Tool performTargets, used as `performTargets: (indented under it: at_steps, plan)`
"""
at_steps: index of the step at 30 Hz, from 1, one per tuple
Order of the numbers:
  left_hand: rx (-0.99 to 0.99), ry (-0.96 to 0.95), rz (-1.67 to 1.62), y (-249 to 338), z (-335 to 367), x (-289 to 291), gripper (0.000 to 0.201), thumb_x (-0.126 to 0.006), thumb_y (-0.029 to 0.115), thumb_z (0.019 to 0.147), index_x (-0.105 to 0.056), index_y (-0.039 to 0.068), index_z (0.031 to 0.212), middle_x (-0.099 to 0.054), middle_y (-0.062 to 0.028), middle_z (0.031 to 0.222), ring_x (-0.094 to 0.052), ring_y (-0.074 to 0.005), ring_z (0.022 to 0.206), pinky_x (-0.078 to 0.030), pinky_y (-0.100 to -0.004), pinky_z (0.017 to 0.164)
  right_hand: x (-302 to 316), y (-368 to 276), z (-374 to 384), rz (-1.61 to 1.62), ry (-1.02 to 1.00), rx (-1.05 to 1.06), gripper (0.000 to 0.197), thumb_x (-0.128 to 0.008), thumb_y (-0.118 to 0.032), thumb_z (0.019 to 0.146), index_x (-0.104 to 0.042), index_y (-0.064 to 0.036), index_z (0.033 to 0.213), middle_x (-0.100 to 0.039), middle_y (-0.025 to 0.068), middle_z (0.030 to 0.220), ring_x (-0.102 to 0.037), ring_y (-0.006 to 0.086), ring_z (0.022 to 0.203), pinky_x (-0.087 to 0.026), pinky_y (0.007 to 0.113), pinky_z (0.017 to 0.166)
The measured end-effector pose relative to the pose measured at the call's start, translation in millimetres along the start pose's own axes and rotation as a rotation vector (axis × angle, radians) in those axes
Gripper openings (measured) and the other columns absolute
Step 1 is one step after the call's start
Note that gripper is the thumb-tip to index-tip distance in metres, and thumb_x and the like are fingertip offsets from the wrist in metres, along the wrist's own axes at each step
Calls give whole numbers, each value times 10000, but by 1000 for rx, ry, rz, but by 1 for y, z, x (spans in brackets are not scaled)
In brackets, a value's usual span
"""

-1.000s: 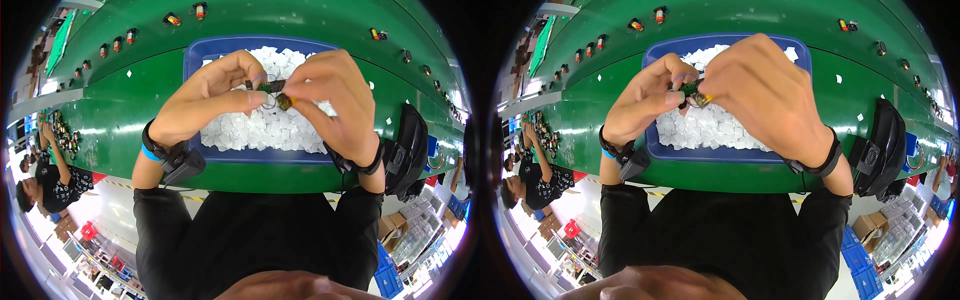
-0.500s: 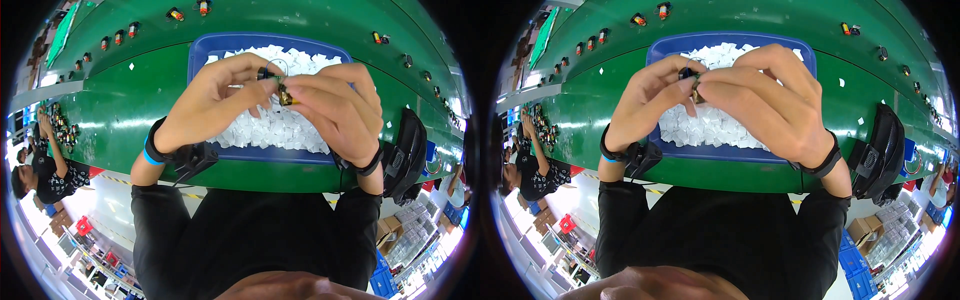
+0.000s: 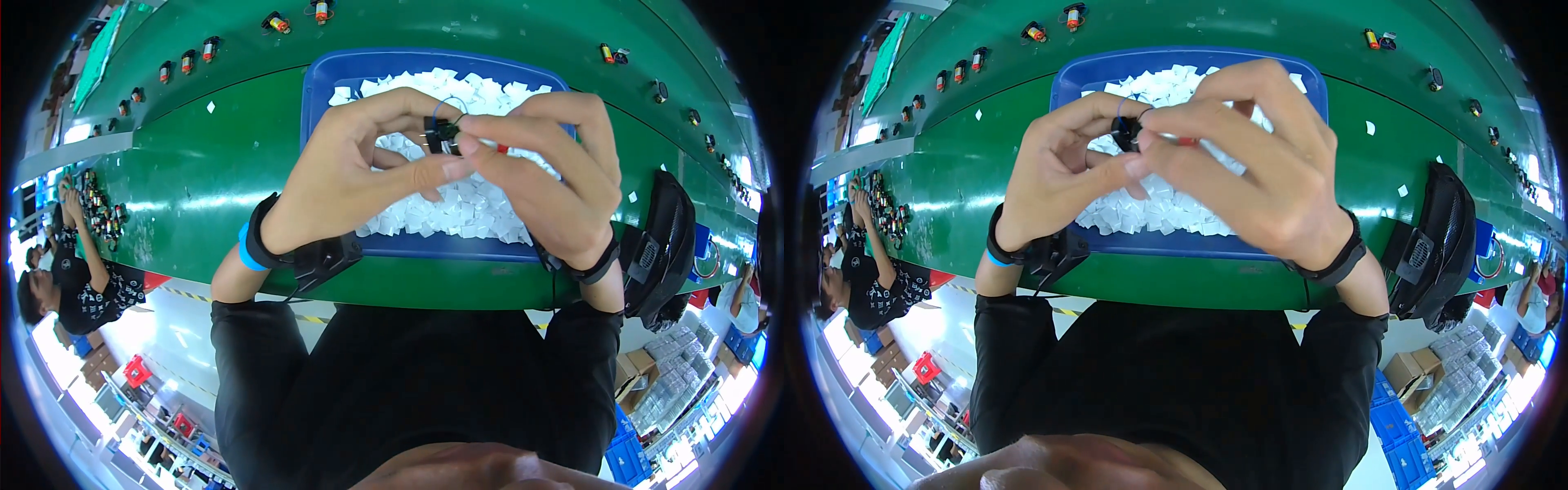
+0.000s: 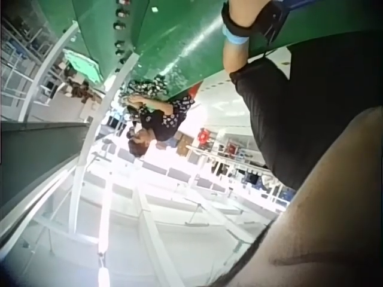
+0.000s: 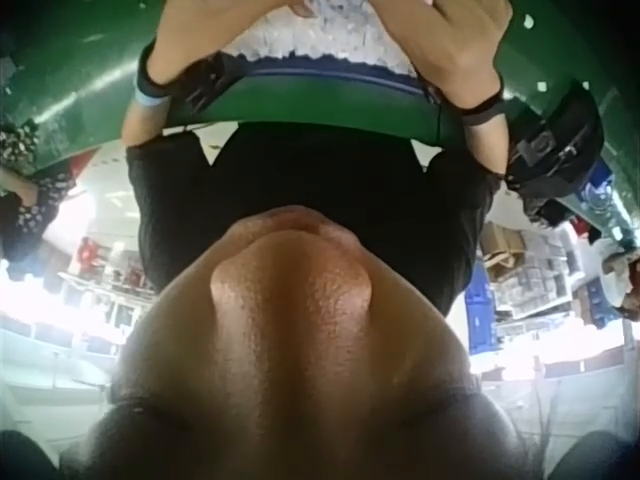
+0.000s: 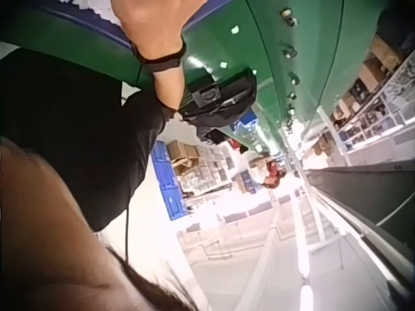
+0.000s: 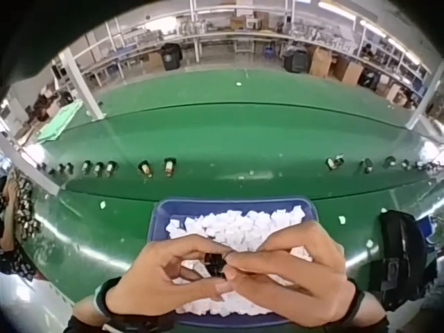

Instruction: The person picks up a battery and a circuit board, fits them together by hand, and places the assembly onto the green workbench, repeating the process several times.

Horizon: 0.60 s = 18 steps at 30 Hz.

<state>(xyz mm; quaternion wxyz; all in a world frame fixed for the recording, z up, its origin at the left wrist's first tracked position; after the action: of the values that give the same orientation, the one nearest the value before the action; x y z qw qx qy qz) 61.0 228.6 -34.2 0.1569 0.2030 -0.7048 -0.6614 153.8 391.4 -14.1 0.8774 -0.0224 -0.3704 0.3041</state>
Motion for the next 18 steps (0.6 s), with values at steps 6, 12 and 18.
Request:
performTargets:
  at_steps: [6, 12, 18]
  plan:
    - [-169, 191, -155, -6, 1, 8, 342, -723, -9, 890, -601, -91, 1199, -668, -194, 1169, -708, -202, 930, -643, -289, 729, 22, 6, 13, 27, -5, -279, 254, -844, -54, 736, -716, -19, 953, -703, 85, 921, -623, 201, 820, -516, 283, 663]
    - [-295, 221, -37, -3, 2, 7, 367, -728, -43, 871, -593, -104, 1207, -669, -213, 1180, -716, -220, 961, -639, -284, 763, 6, 10, -6, 421, -109, -467, 255, -821, -63, 804, -687, 24, 1003, -688, 109, 897, -652, 165, 763, -523, 257, 657]
    - [-414, 257, 144, -5, -1, 6, 372, -776, -38, 826, -644, -80, 1171, -695, -188, 1140, -719, -176, 918, -626, -252, 725, -2, 5, -7, 507, -8, -529, 234, -799, -45, 828, -692, 52, 1012, -688, 113, 878, -668, 147, 728, -519, 226, 630]
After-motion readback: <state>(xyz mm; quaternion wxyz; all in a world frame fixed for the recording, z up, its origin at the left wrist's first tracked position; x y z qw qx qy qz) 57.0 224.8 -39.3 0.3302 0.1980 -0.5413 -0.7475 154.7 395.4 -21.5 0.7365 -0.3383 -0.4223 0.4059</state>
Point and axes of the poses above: each hand's wrist, its own z-axis towards the middle knuckle, its own x-axis out of the back of the hand, y = z × x, the point moved 3 cm from there along z, towards the middle knuckle
